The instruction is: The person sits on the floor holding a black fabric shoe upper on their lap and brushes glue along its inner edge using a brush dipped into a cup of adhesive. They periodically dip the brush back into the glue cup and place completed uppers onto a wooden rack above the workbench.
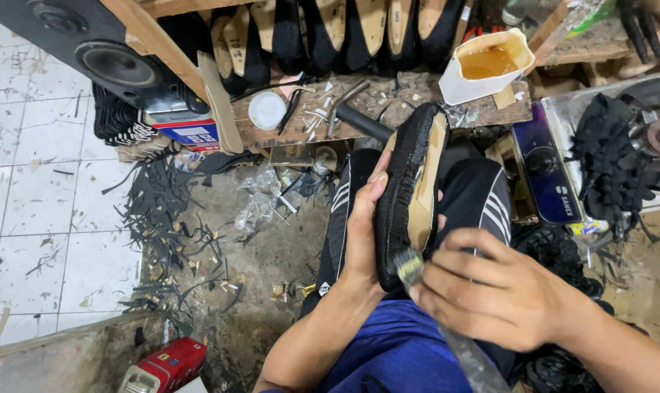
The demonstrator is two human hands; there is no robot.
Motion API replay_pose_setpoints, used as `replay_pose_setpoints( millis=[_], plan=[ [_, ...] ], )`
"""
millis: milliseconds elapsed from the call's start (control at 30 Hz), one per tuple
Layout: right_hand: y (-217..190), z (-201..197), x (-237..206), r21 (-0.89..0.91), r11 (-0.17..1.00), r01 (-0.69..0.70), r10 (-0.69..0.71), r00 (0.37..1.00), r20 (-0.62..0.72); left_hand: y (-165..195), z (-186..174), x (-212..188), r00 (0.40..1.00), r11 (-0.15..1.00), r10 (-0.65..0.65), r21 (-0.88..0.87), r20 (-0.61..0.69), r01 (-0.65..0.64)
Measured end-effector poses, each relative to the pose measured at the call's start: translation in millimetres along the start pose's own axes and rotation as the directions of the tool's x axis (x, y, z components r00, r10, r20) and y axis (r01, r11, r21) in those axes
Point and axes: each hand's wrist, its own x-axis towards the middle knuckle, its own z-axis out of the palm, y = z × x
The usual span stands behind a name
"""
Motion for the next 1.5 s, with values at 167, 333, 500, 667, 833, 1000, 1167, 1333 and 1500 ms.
replay_pose_setpoints(
  millis=[167,333,500,667,833,1000,1167,1333,1500],
  plan=[
    [0,6,-9,0.398,0.830,-0.390,0.423,0.906,0.005,0,-4,1,0.999,0.999,0.032,-0.001,0.039,-0.032],
    [1,21,-15,0.346,0.722,-0.600,0.681,0.704,-0.201,0,0,-2,0.993,0.997,0.070,-0.038,0.094,-0.066],
    [5,22,-16,0.315,0.685,-0.657,0.727,0.640,-0.247,5,5,-11,0.993,0.992,0.065,0.104,0.100,-0.075],
    [14,16,-12,0.474,0.544,-0.692,0.839,0.457,-0.296,4,8,-15,0.992,0.985,0.045,0.163,0.116,-0.064],
    [3,13,-14,0.191,0.675,-0.713,0.724,0.591,-0.355,4,6,-14,0.990,0.994,0.001,0.113,0.143,-0.017],
    [5,18,-30,0.592,0.688,-0.420,0.705,0.583,-0.405,3,2,-11,0.978,0.997,0.025,0.062,0.205,-0.039],
    [119,49,-72,0.895,0.447,0.004,0.888,-0.125,-0.443,4,5,-13,0.923,0.986,-0.131,-0.050,0.362,0.160],
    [161,91,-148,0.860,-0.157,0.486,0.987,0.062,0.145,6,9,-19,0.737,0.980,-0.085,-0.078,0.671,0.184],
    [169,106,-158,0.838,-0.130,0.531,0.982,-0.048,0.182,8,3,-14,0.998,0.712,-0.032,0.702,0.054,-0.015]
  ],
)
